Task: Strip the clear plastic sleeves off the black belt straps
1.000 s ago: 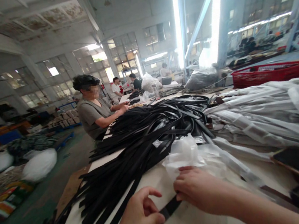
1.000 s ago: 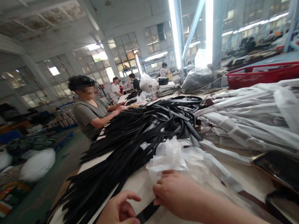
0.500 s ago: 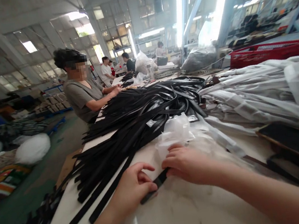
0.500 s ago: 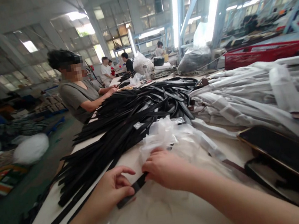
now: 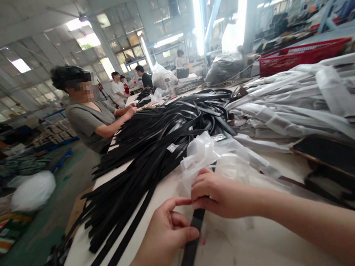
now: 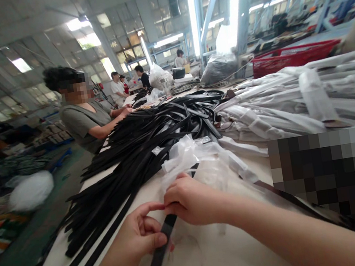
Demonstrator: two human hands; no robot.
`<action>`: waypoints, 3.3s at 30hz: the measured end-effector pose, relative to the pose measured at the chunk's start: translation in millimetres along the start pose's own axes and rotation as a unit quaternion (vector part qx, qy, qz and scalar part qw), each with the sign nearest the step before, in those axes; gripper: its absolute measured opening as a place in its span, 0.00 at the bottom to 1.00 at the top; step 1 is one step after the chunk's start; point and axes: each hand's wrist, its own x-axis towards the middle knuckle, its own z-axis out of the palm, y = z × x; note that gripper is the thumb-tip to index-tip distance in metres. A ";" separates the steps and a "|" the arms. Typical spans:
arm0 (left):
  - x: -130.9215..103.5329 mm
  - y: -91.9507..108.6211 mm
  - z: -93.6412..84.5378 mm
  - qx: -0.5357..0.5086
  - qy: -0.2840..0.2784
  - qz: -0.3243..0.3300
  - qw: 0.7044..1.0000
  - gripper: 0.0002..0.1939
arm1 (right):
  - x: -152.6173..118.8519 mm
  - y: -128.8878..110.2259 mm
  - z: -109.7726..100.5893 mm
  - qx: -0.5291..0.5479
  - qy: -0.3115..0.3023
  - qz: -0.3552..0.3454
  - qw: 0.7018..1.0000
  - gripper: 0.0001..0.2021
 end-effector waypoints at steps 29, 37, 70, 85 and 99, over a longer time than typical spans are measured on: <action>4.3 -2.1 -10.3 0.023 0.093 0.018 0.995 0.31 | -0.4 12.1 -5.1 -0.106 -0.041 0.056 0.992 0.08; -1.5 -5.0 -8.5 0.004 0.061 0.019 0.998 0.30 | -3.8 3.3 -1.4 -0.082 -0.044 0.032 0.995 0.09; -44.2 47.0 -20.9 0.808 0.156 0.072 0.564 0.22 | -6.7 9.1 11.5 -0.134 -0.003 0.072 0.988 0.10; -35.8 21.0 -12.3 0.790 0.177 0.110 0.576 0.21 | -8.5 11.4 16.8 -0.154 -0.021 0.045 0.987 0.09; -32.4 15.8 -13.5 0.777 0.176 0.092 0.598 0.21 | -4.1 0.7 19.6 -0.146 -0.069 0.044 0.986 0.11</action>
